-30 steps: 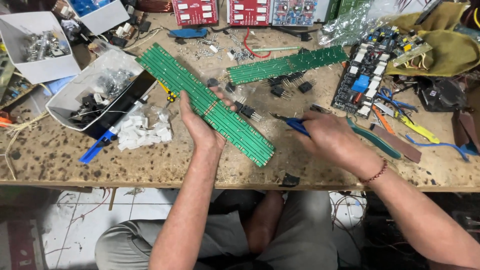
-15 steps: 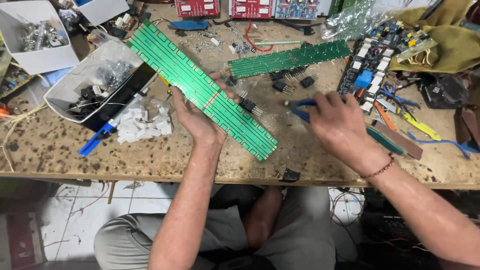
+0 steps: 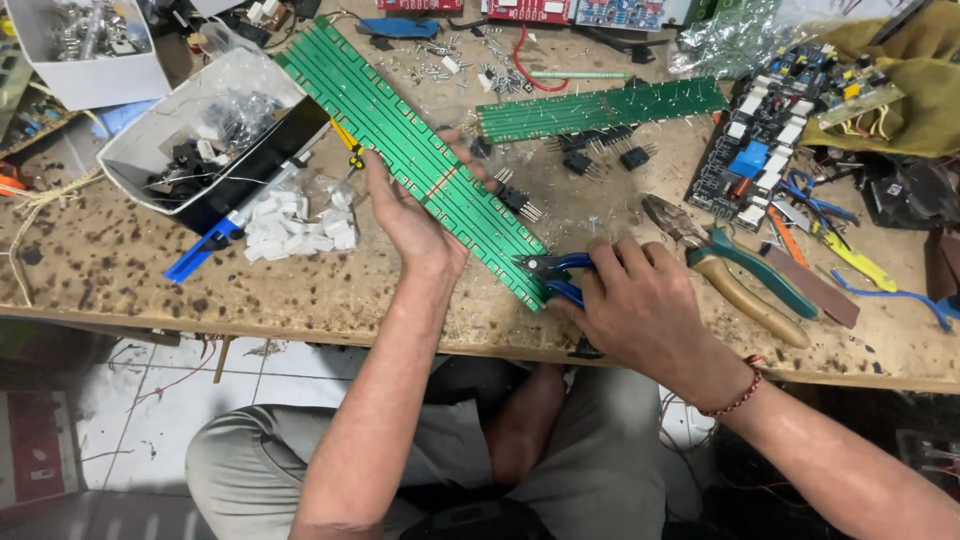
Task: Trimming excess component leads on a printed circuit board using wire cutters
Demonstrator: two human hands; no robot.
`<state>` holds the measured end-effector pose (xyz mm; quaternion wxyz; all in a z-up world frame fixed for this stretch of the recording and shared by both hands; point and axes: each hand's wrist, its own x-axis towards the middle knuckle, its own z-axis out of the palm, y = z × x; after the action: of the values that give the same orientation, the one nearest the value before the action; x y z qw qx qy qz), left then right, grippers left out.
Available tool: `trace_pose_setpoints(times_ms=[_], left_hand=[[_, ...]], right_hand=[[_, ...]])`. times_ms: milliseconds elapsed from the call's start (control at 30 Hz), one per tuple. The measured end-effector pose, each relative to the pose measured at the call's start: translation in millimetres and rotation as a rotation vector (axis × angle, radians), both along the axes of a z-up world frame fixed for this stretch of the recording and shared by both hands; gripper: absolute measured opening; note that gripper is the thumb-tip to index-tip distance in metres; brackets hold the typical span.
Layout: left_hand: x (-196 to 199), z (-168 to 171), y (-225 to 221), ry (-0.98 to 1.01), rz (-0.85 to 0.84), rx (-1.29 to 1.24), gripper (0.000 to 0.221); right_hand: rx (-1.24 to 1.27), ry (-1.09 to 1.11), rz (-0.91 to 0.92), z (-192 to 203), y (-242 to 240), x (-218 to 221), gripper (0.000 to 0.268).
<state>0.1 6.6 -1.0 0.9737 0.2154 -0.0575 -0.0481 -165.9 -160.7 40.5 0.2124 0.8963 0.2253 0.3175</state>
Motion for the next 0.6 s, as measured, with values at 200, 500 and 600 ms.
trace_pose_setpoints(times_ms=[200, 500, 600], left_hand=[[-2, -1, -2, -0.018, 0.004, 0.009, 0.079], [-8, 7, -6, -0.102, 0.111, -0.067, 0.083], [-7, 8, 4, -0.138, 0.196, -0.085, 0.081]], right_hand=[[0.035, 0.006, 0.007, -1, 4, 4, 0.045], [0.075, 0.087, -0.029, -1, 2, 5, 0.04], [0.124, 0.118, -0.141, 7, -10, 6, 0.035]])
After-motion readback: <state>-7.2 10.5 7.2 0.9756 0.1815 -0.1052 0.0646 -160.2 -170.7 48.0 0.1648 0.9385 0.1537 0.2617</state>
